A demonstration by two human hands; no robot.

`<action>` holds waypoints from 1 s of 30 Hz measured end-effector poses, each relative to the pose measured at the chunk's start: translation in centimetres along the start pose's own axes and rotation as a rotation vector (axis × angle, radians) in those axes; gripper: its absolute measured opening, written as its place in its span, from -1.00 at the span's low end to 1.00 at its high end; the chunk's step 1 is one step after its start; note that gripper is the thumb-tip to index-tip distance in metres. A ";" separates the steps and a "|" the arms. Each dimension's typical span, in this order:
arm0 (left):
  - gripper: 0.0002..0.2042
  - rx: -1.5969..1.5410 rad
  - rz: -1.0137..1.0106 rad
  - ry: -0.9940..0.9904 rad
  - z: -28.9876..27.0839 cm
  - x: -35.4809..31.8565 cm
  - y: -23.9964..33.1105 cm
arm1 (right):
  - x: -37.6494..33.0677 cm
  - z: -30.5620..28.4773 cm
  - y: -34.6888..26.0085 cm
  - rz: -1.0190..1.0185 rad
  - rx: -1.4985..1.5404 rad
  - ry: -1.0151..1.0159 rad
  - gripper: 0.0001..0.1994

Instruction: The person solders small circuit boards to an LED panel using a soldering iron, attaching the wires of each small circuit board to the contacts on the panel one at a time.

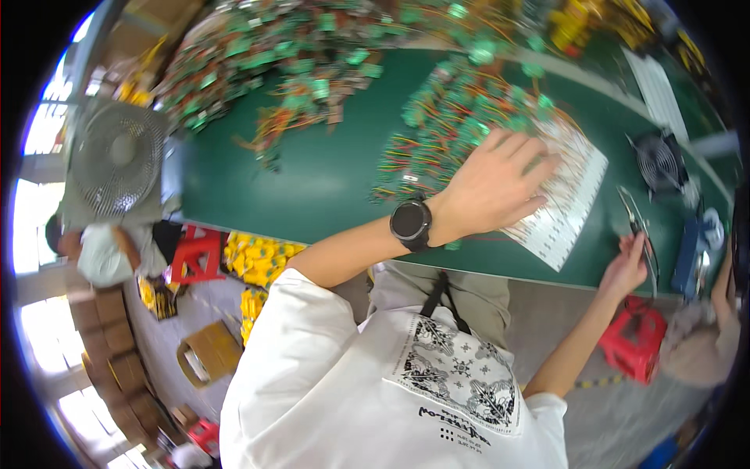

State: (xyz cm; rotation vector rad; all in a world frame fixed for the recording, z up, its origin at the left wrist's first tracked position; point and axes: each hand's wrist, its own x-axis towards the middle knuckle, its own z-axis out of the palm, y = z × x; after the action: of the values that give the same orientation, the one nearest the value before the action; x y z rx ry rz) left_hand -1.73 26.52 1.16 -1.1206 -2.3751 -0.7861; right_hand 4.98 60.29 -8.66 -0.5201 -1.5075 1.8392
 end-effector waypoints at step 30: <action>-0.77 -0.360 -1.071 0.302 -12.8 -18.5 -13.2 | -0.6 -0.5 -0.5 0.003 0.138 -0.152 -0.82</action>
State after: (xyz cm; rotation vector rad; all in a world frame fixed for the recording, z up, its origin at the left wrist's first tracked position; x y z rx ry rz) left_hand 0.40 0.97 -3.67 0.3045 -2.5008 -1.6071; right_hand 5.84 60.27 -8.34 -0.3229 -1.4641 2.0063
